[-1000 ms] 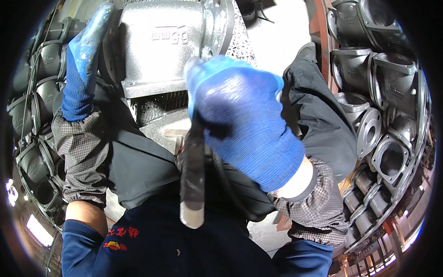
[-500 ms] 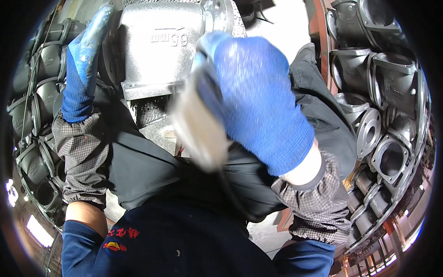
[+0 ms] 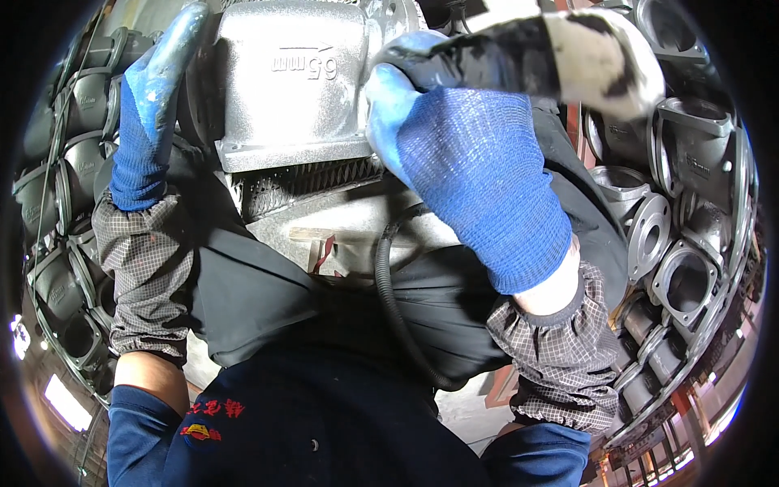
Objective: The person holds a metal housing and uses a small pneumatic tool to grind down the edges and inner surfaces. They rotate the part to reach the flange and interior, clearing debris by hand and with the tool's air exhaust.
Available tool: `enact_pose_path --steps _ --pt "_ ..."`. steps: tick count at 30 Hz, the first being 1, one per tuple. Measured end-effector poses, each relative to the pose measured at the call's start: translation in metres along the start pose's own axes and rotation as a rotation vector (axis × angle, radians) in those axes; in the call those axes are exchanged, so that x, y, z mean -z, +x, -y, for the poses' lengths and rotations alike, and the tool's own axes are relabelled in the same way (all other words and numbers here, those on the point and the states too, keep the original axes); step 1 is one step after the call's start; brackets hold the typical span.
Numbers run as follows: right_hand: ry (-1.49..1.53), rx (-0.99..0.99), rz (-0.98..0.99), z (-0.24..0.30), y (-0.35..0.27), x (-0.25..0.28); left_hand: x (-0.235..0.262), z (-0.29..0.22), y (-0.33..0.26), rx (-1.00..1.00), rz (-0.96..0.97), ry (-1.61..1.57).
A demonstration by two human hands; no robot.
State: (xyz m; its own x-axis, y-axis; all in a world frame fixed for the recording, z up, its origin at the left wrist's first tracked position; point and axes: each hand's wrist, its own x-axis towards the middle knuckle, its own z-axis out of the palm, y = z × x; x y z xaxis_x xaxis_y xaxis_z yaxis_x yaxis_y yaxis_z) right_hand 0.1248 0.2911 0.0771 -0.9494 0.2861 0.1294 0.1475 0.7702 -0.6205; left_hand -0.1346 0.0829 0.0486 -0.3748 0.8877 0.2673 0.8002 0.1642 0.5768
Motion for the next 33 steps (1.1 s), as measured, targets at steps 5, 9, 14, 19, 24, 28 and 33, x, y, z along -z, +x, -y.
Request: enact_pose_path --steps 5,9,14,19,24,28,33 --pt "0.23 -0.147 0.1 0.0 -0.001 0.002 0.002 -0.004 0.002 0.051 0.024 -0.021" --pt "0.116 -0.082 0.101 0.005 0.004 0.008 0.0 -0.002 -0.001 0.075 -0.016 -0.07" --pt "0.161 0.183 -0.034 0.026 0.007 0.014 -0.002 -0.003 0.001 0.138 -0.018 -0.151" --pt "0.322 -0.251 0.08 0.02 0.005 0.005 -0.002 -0.003 0.001 0.075 -0.028 -0.152" --pt "0.132 0.006 0.045 0.001 0.003 -0.005 -0.002 -0.005 0.004 0.026 -0.008 -0.062" --pt "0.348 -0.389 0.028 0.015 0.012 0.002 -0.007 0.0 0.008 -0.02 0.017 -0.005" --pt "0.388 -0.405 0.032 0.017 0.019 0.002 0.006 -0.007 0.002 -0.004 0.014 0.034"
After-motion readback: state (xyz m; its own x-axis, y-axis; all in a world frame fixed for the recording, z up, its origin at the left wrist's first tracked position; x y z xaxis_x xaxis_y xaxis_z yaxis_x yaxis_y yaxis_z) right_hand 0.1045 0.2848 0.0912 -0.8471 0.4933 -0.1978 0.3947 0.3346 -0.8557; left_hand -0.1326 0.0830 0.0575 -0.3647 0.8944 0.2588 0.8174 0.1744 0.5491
